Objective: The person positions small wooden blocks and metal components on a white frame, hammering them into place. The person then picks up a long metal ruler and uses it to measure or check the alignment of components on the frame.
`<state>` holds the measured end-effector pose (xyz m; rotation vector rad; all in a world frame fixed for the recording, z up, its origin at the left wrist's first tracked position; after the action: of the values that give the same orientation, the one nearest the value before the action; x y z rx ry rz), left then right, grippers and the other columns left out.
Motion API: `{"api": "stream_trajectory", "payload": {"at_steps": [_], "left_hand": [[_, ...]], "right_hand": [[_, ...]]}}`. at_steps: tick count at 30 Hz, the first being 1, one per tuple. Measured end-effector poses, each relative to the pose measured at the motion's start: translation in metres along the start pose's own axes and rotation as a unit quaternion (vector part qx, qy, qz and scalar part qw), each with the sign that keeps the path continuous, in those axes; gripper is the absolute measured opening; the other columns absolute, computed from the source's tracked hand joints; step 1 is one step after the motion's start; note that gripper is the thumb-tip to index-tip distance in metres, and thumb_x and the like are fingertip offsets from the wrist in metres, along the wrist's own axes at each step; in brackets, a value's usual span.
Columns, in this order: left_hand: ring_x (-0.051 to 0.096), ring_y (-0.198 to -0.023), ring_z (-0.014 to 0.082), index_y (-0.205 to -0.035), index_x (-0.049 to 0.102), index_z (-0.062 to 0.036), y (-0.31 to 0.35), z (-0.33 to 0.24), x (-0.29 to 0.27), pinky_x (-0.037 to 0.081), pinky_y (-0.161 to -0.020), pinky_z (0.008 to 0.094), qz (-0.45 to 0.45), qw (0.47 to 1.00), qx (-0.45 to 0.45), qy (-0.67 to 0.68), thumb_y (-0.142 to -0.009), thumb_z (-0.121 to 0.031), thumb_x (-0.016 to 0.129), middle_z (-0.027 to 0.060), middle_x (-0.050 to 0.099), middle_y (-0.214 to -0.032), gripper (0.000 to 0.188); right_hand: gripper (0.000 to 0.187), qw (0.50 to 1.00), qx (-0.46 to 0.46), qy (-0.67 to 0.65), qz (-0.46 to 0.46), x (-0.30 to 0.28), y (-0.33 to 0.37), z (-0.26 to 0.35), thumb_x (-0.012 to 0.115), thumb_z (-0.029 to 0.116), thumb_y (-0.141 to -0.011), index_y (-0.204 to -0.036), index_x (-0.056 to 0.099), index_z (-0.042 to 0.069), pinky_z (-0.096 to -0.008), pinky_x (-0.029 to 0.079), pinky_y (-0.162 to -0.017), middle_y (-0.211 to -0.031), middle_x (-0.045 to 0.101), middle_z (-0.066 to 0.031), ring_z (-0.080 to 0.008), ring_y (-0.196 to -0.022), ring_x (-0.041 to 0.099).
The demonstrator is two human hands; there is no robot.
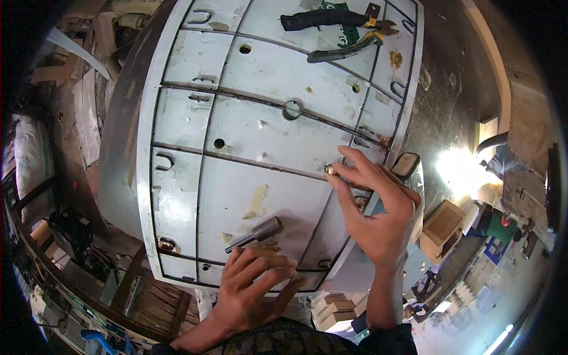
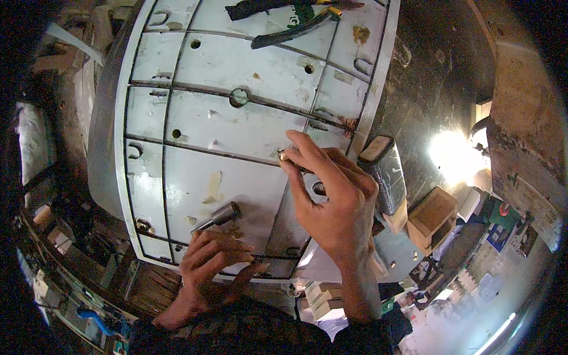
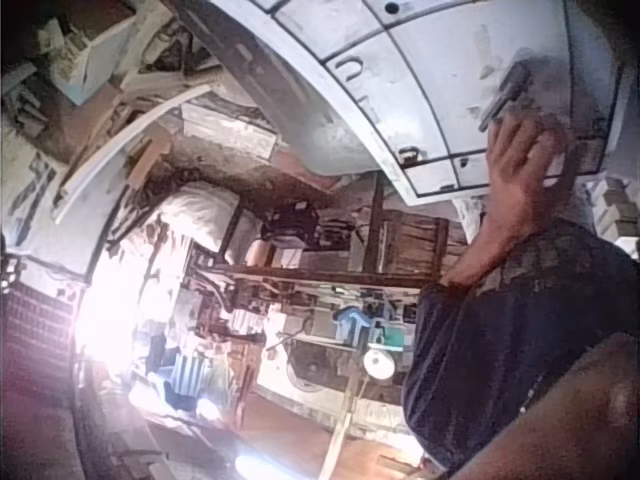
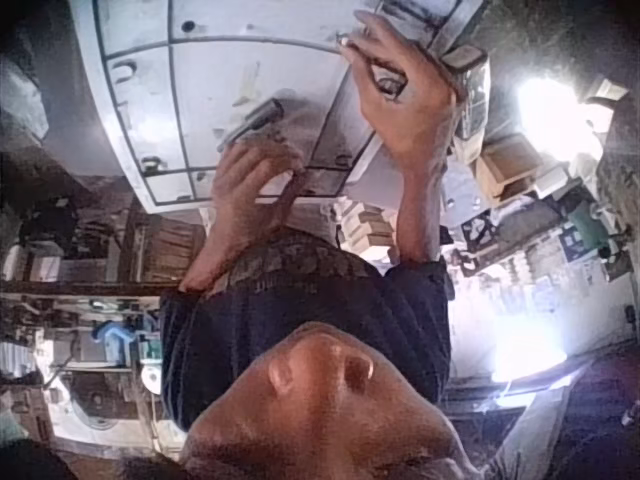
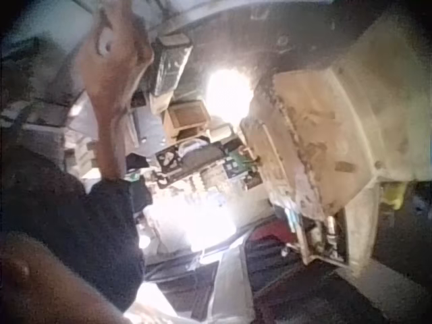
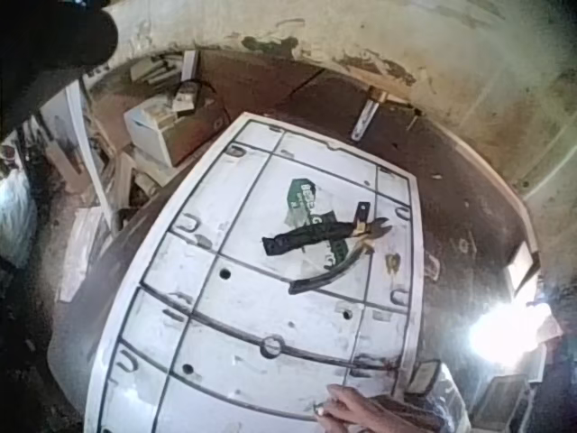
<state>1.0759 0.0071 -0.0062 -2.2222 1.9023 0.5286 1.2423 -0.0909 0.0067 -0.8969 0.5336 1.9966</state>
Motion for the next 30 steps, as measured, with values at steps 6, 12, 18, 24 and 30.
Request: {"api": "stream_trajectory", "payload": {"at_steps": [6, 12, 18, 24, 30], "left_hand": [[0.064, -0.091, 0.0201, -0.095, 0.067, -0.0117, -0.001, 0.000, -0.002, 0.044, -0.070, 0.0343, 0.004, 1.000, -0.001, -0.001, -0.068, -0.009, 0.087, 0.0004, 0.068, -0.098, 0.034], [0.065, -0.090, 0.0198, -0.094, 0.067, -0.0118, -0.003, 0.001, -0.006, 0.045, -0.072, 0.0340, 0.000, 1.000, -0.009, 0.002, -0.069, -0.009, 0.087, 0.0007, 0.069, -0.097, 0.032], [0.065, -0.090, 0.0199, -0.093, 0.067, -0.0117, -0.003, 0.001, -0.008, 0.046, -0.073, 0.0339, -0.005, 1.000, -0.006, 0.001, -0.069, -0.009, 0.087, 0.0009, 0.069, -0.097, 0.032], [0.064, -0.089, 0.0201, -0.092, 0.068, -0.0116, -0.003, -0.001, -0.012, 0.046, -0.073, 0.0335, -0.011, 1.000, -0.008, -0.005, -0.068, -0.009, 0.087, 0.0013, 0.070, -0.096, 0.031], [0.064, -0.087, 0.0201, -0.091, 0.068, -0.0117, -0.003, -0.005, -0.013, 0.046, -0.073, 0.0332, -0.015, 1.000, -0.007, -0.014, -0.068, -0.010, 0.087, 0.0013, 0.070, -0.095, 0.031]], "right_hand": [[0.028, 0.997, -0.062, 0.041, 0.017, -0.002, -0.006, 0.013, 0.074, -0.002, -0.075, -0.103, 0.072, 0.004, -0.0322, 0.055, -0.069, -0.088, 0.072, -0.0116, -0.0254, -0.079, 0.071], [0.028, 0.992, -0.099, 0.034, 0.072, 0.004, -0.010, 0.016, 0.071, -0.006, -0.072, -0.100, 0.071, 0.001, -0.0358, 0.055, -0.070, -0.089, 0.069, -0.0127, -0.0276, -0.081, 0.068], [0.025, 0.988, -0.088, 0.069, 0.105, 0.007, -0.013, 0.021, 0.071, -0.011, -0.076, -0.098, 0.073, 0.000, -0.0320, 0.055, -0.071, -0.092, 0.070, -0.0115, -0.0246, -0.083, 0.070], [0.027, 0.987, -0.066, 0.074, 0.126, 0.010, -0.014, 0.018, 0.072, -0.007, -0.077, -0.103, 0.073, 0.002, -0.0337, 0.055, -0.073, -0.095, 0.070, -0.0110, -0.0252, -0.083, 0.068], [0.028, 0.989, -0.064, 0.033, 0.129, 0.004, -0.011, 0.014, 0.068, -0.002, -0.083, -0.111, 0.068, 0.002, -0.0349, 0.055, -0.076, -0.099, 0.066, -0.0123, -0.0276, -0.090, 0.066]]}}
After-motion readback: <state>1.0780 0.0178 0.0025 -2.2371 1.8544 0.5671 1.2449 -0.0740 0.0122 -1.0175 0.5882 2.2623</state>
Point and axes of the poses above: each hand's wrist, its own y-axis away from the middle knuckle, its own x-axis out of the palm, z = x × y, the point moved 9 cm from there along -y, towards the middle knuckle
